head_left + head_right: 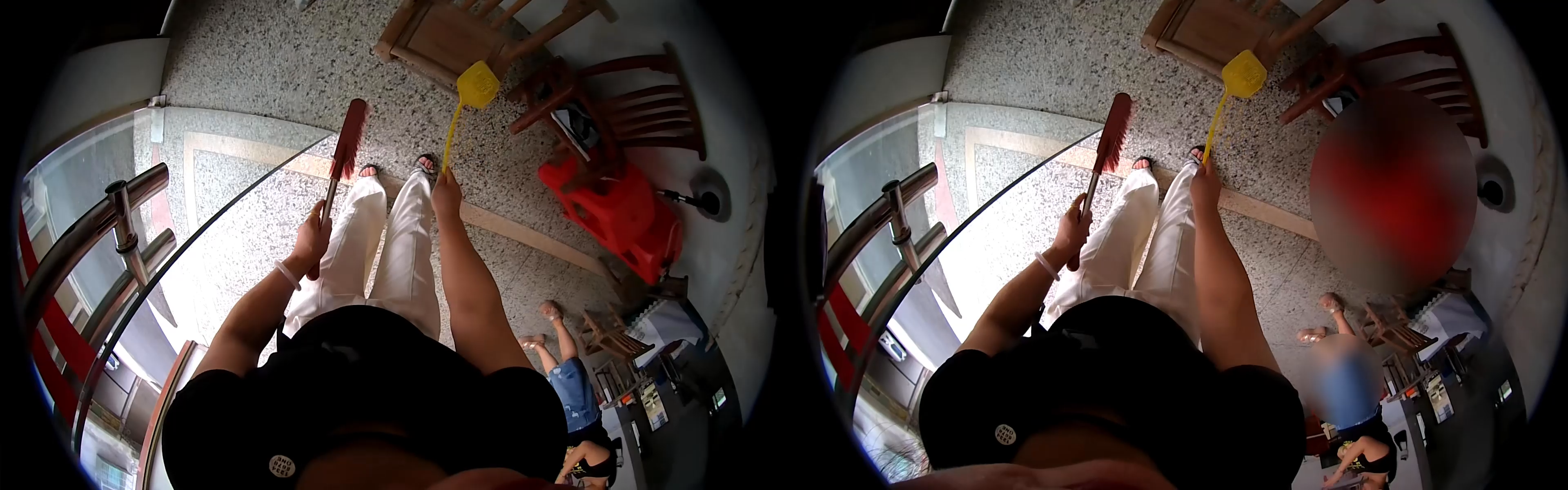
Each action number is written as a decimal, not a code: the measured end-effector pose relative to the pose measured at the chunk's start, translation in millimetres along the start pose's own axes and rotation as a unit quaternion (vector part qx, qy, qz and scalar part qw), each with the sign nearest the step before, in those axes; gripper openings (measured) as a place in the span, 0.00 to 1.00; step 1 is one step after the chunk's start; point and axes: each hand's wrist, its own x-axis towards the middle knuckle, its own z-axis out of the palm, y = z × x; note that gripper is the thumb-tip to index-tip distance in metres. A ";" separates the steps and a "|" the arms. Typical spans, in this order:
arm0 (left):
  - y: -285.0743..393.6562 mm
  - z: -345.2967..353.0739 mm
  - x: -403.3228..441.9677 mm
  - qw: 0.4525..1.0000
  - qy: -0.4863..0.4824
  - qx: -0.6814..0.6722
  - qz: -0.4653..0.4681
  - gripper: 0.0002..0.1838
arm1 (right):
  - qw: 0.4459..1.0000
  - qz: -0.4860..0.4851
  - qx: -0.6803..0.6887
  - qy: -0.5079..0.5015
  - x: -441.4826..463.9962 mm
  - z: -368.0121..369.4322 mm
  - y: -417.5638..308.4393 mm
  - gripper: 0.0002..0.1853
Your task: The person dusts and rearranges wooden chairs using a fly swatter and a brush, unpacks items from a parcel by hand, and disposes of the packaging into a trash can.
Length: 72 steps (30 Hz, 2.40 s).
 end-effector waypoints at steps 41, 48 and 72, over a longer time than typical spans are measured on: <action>-36.7 3.4 14.7 0.997 -0.011 -0.060 -0.054 0.24 | 0.997 0.034 -0.049 -0.050 64.0 16.7 -33.1 0.20; -28.6 5.7 2.6 0.996 -0.019 -0.042 -0.077 0.24 | 0.939 -0.271 0.061 0.205 62.5 6.7 -47.6 0.20; -6.8 -15.9 -20.3 0.995 -0.022 -0.099 -0.010 0.24 | 0.994 -0.004 -0.100 0.047 -23.4 -89.8 -13.7 0.17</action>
